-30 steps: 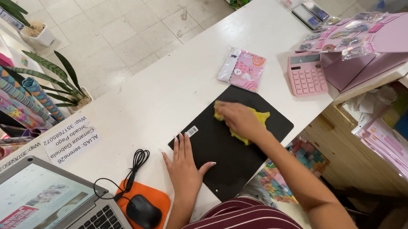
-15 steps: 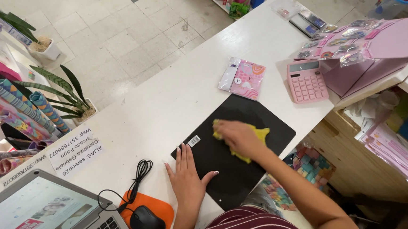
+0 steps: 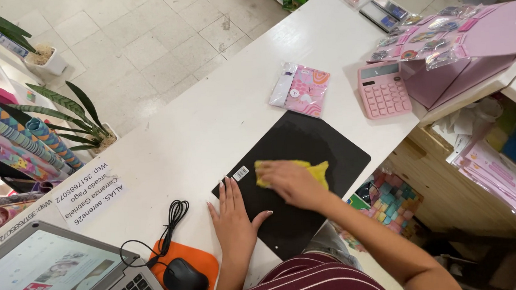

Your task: Cleaning a black clipboard with a yellow cloth on a counter

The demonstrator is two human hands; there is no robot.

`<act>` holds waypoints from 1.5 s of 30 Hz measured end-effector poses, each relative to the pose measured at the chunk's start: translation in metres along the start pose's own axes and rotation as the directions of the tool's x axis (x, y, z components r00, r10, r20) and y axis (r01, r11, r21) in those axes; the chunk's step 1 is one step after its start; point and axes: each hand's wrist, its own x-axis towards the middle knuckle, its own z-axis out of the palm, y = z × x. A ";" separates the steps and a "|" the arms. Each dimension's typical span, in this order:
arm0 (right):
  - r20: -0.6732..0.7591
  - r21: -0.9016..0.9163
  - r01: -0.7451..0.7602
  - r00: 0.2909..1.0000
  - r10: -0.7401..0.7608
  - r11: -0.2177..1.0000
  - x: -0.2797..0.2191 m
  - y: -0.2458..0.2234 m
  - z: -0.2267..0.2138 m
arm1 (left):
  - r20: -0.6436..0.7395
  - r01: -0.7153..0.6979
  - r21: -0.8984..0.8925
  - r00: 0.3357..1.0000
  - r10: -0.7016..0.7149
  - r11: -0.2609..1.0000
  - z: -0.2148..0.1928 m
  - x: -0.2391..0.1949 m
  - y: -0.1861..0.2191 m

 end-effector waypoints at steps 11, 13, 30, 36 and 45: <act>-0.201 -0.254 -0.316 0.942 0.270 0.914 0.017 0.067 0.018 | 0.000 -0.027 -0.046 1.000 0.027 0.999 0.007 0.001 0.000; -0.137 -0.168 -0.194 0.976 0.172 0.967 0.023 0.035 0.028 | -0.018 -0.031 -0.048 0.999 0.030 0.998 0.009 0.001 -0.002; -0.196 -0.305 -0.326 0.941 0.276 0.895 -0.004 0.059 0.009 | 0.004 0.003 -0.084 1.000 -0.002 0.996 0.002 0.001 -0.001; -0.172 -0.185 -0.167 0.976 0.135 0.968 -0.058 0.019 -0.033 | -0.034 -0.035 -0.099 0.999 0.032 0.994 -0.002 0.002 -0.003; -0.386 -0.532 -0.494 0.865 0.321 0.688 -0.074 0.066 -0.014 | 0.134 0.037 -0.220 0.991 -0.007 0.975 -0.020 0.004 0.005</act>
